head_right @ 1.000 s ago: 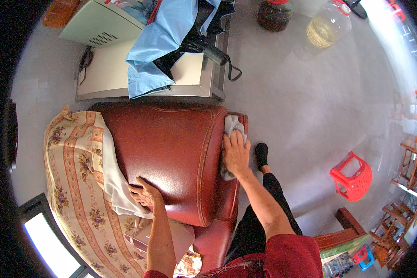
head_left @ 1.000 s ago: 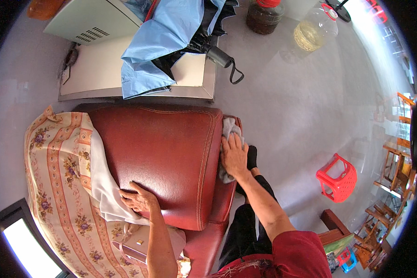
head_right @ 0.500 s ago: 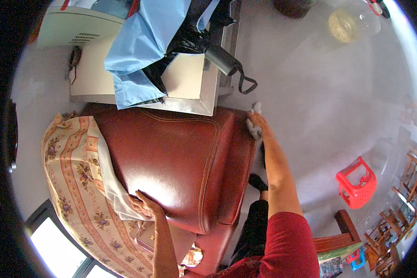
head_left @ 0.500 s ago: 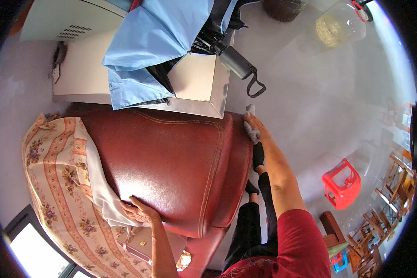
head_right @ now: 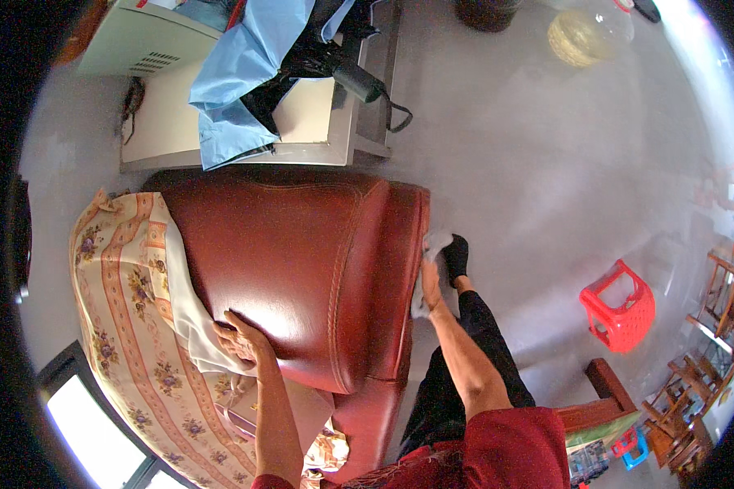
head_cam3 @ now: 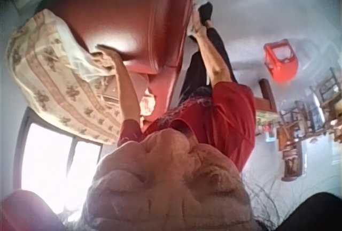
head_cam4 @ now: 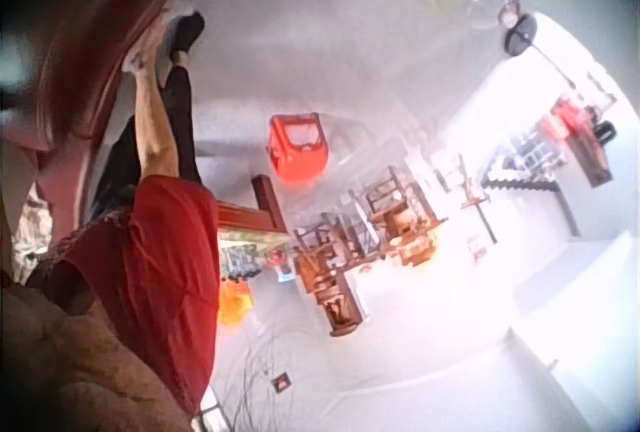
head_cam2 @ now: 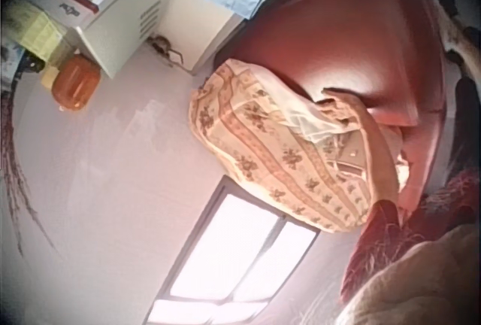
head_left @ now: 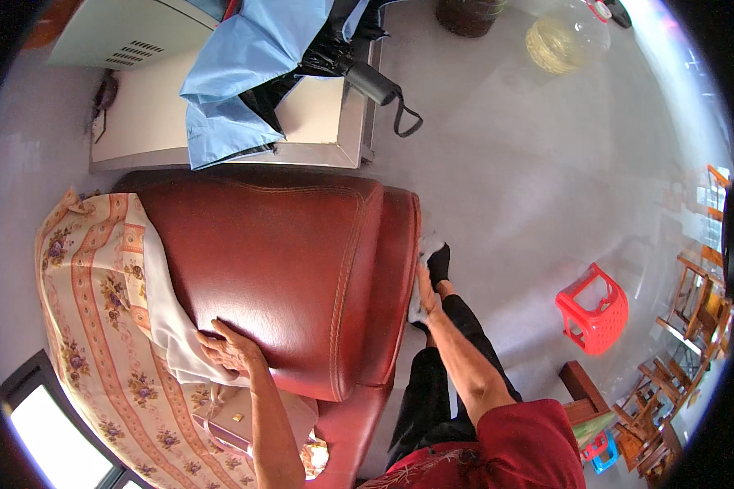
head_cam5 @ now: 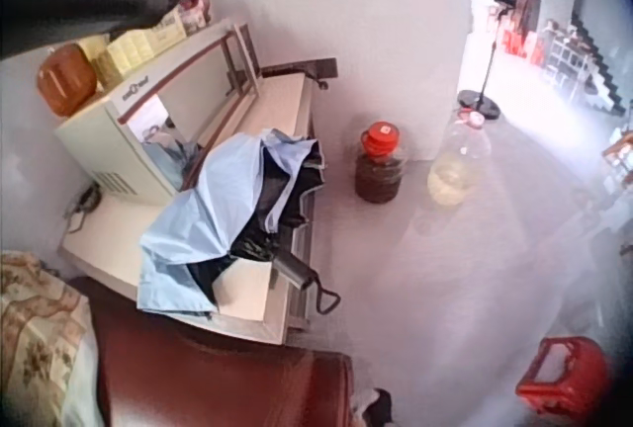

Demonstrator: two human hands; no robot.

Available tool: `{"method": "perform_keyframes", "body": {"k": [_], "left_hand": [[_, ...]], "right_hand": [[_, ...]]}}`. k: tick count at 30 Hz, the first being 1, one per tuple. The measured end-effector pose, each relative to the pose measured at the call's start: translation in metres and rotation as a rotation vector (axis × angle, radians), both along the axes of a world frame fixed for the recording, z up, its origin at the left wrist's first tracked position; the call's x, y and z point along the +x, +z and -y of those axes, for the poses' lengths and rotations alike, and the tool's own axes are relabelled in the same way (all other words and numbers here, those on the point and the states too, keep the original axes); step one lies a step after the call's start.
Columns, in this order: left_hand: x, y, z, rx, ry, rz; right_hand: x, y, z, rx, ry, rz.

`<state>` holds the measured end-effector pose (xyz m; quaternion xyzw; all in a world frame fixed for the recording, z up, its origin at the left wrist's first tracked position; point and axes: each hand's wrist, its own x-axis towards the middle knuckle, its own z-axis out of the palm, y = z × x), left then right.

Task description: The person wipes a glass table surface, a red leather sofa, and a white cabinet using a grey cloth. They then pick up an orange ceramic pot, wipe its exterior and interior, and place it back on the cabinet.

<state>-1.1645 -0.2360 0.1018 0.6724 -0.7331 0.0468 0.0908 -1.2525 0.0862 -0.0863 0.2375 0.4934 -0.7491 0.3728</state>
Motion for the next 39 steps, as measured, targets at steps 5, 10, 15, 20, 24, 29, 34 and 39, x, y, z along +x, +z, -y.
{"method": "perform_keyframes", "body": {"k": [5, 10, 15, 20, 24, 29, 34, 39], "left_hand": [[-0.012, -0.002, -0.007, 0.021, -0.001, -0.037], [-0.006, -0.006, -0.003, 0.023, 0.021, -0.043], [-0.004, -0.004, -0.001, 0.01, 0.104, -0.029], [-0.013, -0.009, -0.008, -0.03, 0.037, -0.057], [-0.009, -0.005, -0.007, -0.007, 0.061, -0.09], [-0.014, -0.003, -0.009, -0.05, 0.034, -0.082], [-0.011, -0.006, -0.007, -0.057, 0.032, -0.063], [-0.009, -0.002, -0.008, -0.047, 0.057, -0.05]], "right_hand": [[0.105, 0.042, -0.001, 0.094, -0.119, -0.136], [0.14, 0.079, -0.037, 0.631, 0.89, -0.389], [-0.002, 0.145, -0.019, 0.687, 0.377, -0.53], [-0.064, 0.131, 0.04, 1.255, 0.755, -0.89], [0.026, 0.14, 0.046, 1.268, 0.837, -1.241], [0.133, 0.139, -0.003, 0.733, 1.179, -1.338], [0.114, 0.203, 0.017, 0.196, 1.33, -0.933], [0.008, 0.262, 0.11, 0.489, 0.749, -1.478]]}}
